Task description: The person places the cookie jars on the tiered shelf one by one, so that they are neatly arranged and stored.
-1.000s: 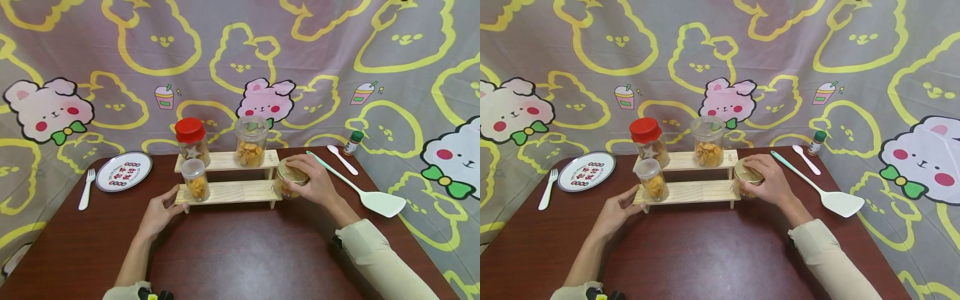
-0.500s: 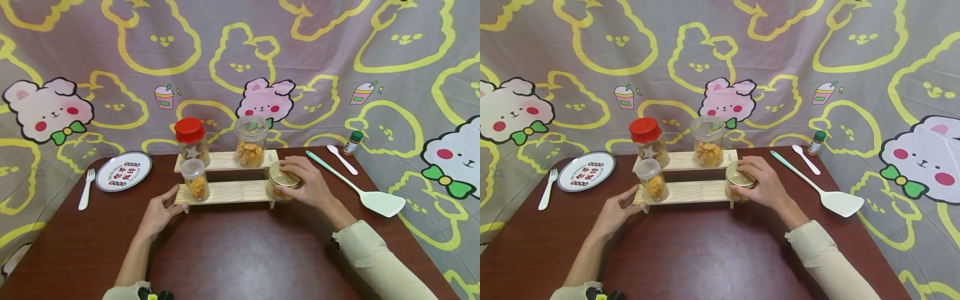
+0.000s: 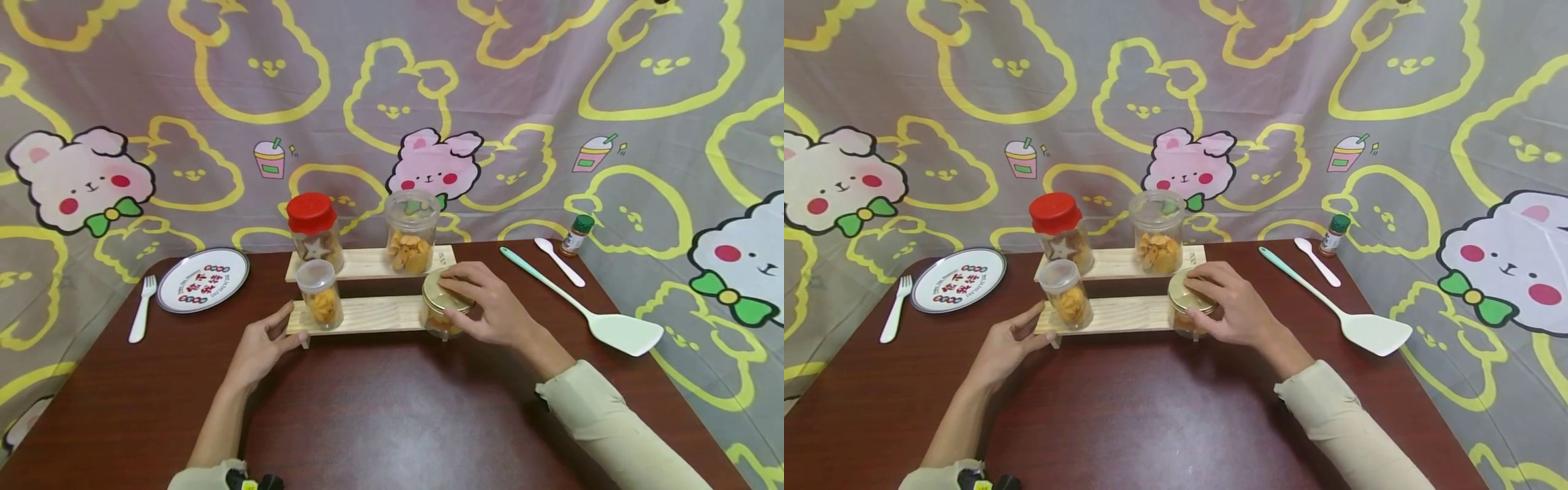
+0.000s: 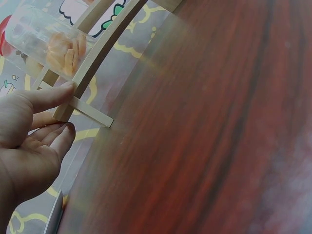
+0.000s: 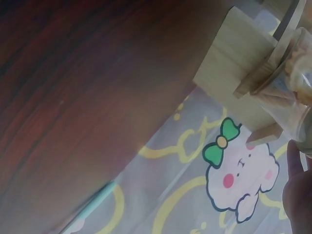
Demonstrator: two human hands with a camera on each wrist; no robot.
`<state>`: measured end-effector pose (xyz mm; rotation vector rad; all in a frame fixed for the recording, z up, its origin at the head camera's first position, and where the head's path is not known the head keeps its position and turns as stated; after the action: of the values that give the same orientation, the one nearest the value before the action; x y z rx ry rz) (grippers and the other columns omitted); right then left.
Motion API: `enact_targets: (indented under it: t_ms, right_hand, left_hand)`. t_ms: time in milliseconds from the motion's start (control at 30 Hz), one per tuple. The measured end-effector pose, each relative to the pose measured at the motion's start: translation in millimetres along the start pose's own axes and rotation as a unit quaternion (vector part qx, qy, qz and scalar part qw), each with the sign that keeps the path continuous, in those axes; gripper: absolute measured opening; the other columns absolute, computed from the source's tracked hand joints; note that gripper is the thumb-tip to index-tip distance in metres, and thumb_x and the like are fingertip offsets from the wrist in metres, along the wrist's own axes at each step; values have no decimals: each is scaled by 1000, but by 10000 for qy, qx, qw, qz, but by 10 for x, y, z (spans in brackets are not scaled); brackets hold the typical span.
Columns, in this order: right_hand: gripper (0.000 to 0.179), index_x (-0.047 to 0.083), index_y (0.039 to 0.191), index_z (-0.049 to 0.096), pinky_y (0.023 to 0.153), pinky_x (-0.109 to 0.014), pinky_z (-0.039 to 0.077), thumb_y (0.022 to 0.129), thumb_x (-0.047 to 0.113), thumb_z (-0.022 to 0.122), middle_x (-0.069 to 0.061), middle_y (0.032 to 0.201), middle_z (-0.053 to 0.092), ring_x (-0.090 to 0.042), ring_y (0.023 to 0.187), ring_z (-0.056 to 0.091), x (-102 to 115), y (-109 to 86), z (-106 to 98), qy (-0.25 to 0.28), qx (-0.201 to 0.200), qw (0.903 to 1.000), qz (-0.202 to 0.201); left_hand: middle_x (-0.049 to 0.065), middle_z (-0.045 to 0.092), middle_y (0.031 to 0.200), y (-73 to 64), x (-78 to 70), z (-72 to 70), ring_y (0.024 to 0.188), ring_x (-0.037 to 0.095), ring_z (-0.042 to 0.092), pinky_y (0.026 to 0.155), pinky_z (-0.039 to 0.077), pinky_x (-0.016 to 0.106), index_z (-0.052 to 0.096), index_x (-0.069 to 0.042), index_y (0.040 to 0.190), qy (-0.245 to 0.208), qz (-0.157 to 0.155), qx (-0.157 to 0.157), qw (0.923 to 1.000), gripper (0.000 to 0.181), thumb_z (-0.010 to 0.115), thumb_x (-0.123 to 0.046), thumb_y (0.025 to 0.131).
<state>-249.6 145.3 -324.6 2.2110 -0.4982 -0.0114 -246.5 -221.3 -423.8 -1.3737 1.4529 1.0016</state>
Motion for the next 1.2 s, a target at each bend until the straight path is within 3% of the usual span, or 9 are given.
enact_targets:
  t_ms: [767,1200]
  right_hand:
    - [48,3,120,73,98,-44,51,96,44,69,-11,125,65,-29,118,59,133,191,269,123,201,9997,82]
    - [49,2,117,73,97,-41,53,94,45,72,-9,122,66,-26,117,59,172,314,358,-182,317,9993,76]
  left_hand:
    - [16,35,159,-7,-7,-2,145,33,31,107,39,30,38,2,153,-1,-12,-9,10000,76,78,-12,91]
    - [17,36,158,-2,-5,3,144,33,33,107,39,27,40,4,152,-38,60,-43,10000,74,78,-8,90]
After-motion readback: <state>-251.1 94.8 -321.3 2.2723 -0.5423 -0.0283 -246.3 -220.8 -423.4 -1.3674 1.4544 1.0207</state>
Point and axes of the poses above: each hand's wrist, its own y-axis towards the middle knuckle, its own z-axis out of the palm, x = y × z, the point moved 8 cm from there along y, towards the middle knuckle
